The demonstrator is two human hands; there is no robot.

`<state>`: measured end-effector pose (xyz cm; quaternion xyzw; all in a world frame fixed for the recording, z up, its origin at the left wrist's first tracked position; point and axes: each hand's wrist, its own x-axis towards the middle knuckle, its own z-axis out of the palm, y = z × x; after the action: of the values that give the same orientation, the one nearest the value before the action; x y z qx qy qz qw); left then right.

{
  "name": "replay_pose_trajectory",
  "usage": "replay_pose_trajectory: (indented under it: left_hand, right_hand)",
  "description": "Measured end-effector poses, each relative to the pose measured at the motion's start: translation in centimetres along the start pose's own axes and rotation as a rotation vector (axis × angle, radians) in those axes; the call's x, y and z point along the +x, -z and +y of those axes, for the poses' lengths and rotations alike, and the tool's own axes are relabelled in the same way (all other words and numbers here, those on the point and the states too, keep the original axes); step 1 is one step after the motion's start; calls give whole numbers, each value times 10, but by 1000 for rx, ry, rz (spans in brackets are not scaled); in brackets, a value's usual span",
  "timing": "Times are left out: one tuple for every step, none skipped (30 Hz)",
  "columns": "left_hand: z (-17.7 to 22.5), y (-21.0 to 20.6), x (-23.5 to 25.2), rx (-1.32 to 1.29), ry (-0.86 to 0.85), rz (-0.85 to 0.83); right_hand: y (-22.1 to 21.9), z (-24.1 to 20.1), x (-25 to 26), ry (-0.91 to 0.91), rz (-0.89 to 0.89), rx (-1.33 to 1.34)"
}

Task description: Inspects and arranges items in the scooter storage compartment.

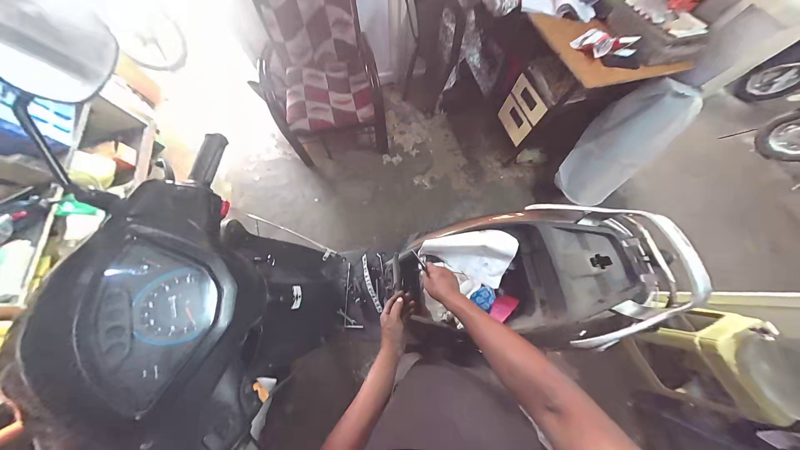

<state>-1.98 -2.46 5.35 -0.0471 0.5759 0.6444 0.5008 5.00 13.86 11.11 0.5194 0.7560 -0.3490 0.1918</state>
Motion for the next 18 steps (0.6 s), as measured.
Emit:
replay_pose_trajectory:
  left_hand:
    - [1,0,0,9,1,7]
    - [2,0,0,22,1,7]
    - [2,0,0,34,-1,6]
    - [1,0,0,38,-5,1]
    - [0,0,0,42,-7,-3]
    - [0,0,-1,46,-9,-3]
    - [1,-1,-3,48,-9,3]
    - [2,-2,-5,52,-9,8]
    - [1,-1,-6,64,-15,10]
    - [-1,0,-6,81,-25,10]
    - [-1,1,-7,103,-35,12]
    - [2,-1,-4,128,-54,15]
    - [4,-2,-2,160,-77,25]
    - [7,-1,-2,199,-102,40]
    - [10,0,-6,235,-129,50]
    - [14,2,-9,270,-165,48]
    - [19,2,-7,303,-216,37]
    - [26,0,-4,353,-274,26]
  right_hand:
    - [0,5,1,-11,9,47]
    - [0,10,3,-22,17,103]
    - [-1,16,5,-30,27,160]
    - [-1,21,7,-36,33,204]
    - [-2,24,10,-41,37,236]
    - [-3,25,12,-48,31,270]
    - [-4,25,14,-58,20,318]
    - [-6,24,17,-76,11,393]
    - [-10,23,20,-102,4,501]
    - [-14,22,24,-131,4,626]
    - [-18,19,29,-156,11,759]
    - [-18,14,37,-170,31,860]
    - [-17,10,44,-165,56,906]
    - [-18,6,48,-144,76,878]
    - [-18,3,48,-102,71,754]
    - [-15,1,44,-25,32,543]
    - [-9,-3,39,78,-31,317]
    - [-7,-7,37,185,-76,136]
